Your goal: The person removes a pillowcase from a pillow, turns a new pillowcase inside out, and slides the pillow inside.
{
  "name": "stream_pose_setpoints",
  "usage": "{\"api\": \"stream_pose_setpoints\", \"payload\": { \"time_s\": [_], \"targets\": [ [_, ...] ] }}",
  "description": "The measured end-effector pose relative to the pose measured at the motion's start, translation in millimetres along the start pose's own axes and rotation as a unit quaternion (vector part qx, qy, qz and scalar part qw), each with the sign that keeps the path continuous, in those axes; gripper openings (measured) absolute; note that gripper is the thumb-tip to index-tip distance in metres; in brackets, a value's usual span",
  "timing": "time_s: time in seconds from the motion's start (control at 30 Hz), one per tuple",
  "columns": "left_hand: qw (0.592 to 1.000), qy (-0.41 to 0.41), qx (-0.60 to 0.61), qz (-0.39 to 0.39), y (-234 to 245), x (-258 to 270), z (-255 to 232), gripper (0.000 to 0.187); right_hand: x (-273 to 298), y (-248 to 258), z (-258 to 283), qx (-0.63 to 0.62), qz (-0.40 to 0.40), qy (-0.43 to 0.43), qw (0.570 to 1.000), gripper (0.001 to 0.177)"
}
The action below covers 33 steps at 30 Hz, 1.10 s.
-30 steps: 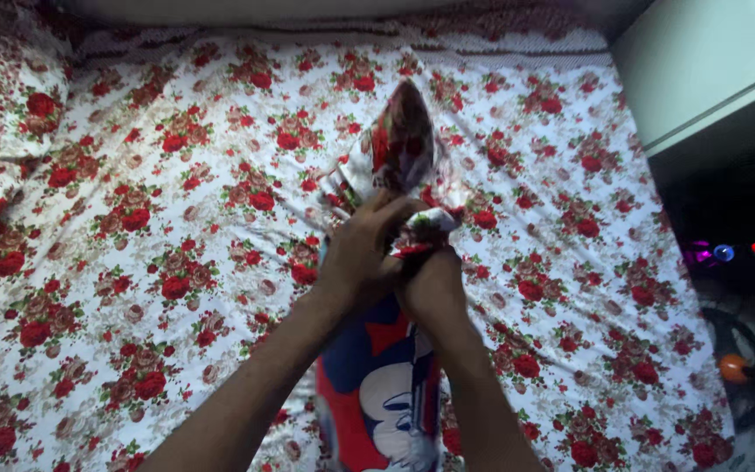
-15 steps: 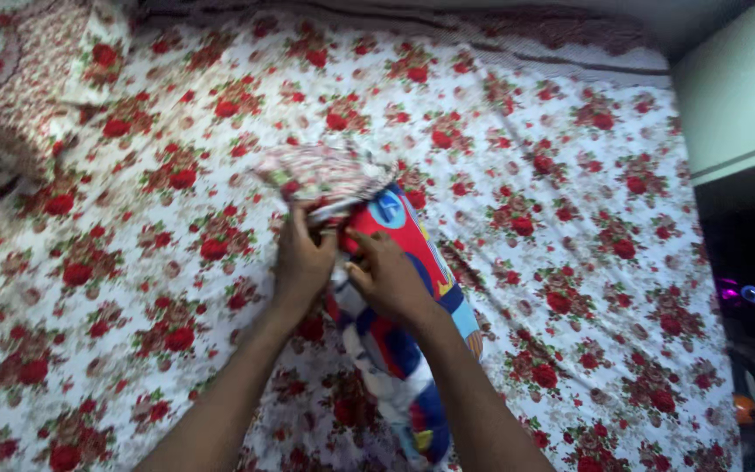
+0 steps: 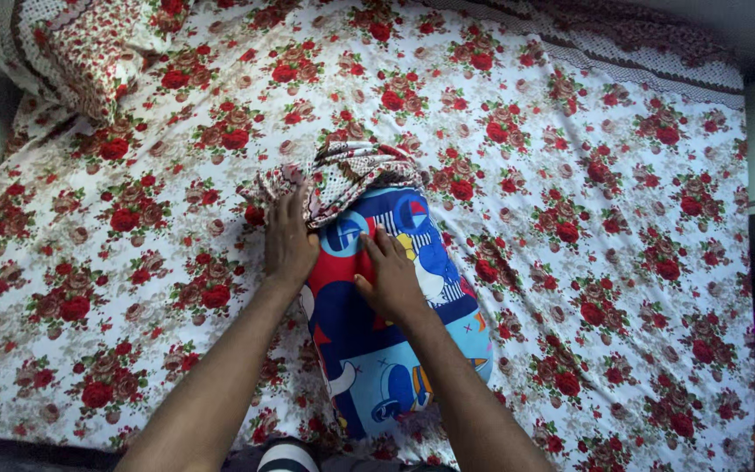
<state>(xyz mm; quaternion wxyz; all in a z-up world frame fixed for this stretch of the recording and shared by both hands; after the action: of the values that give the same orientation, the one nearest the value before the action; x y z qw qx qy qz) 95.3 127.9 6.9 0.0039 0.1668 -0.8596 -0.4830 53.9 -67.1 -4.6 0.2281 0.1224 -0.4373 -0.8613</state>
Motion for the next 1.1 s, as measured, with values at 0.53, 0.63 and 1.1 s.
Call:
{"api": "stream_pose_setpoints", "payload": {
  "time_s": [0.53, 0.63, 1.1],
  "targets": [
    [0.951, 0.017, 0.087, 0.296, -42.7, 76.8, -60.5, 0.05, 10.7, -46.0, -30.4, -0.015, -0.089, 0.05, 0.995, 0.053],
    [0.93, 0.061, 0.041, 0.36, -36.1, 65.3, -41.8, 0.055, 23.0, -39.7, -59.0, -0.13, -0.121, 0.026, 0.984, 0.045],
    [0.975, -0.11, -0.028, 0.19, -125.0, 7.7, -103.4, 0.066, 24.5, -36.2, -128.8, -0.249, -0.052, -0.137, 0.957, 0.093]
  ]
}}
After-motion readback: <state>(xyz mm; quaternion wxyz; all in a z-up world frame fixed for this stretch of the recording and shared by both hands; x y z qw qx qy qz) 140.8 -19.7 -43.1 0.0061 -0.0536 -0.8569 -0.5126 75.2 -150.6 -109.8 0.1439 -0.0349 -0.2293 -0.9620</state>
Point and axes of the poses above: each hand's wrist, its own x-axis away from the middle knuckle, its own y-axis out of the back of the hand, z = x × y, the point moved 7 cm from there along -x, towards the middle knuckle, and after that the axes turned 11 degrees about y, right-handed, at the moved point
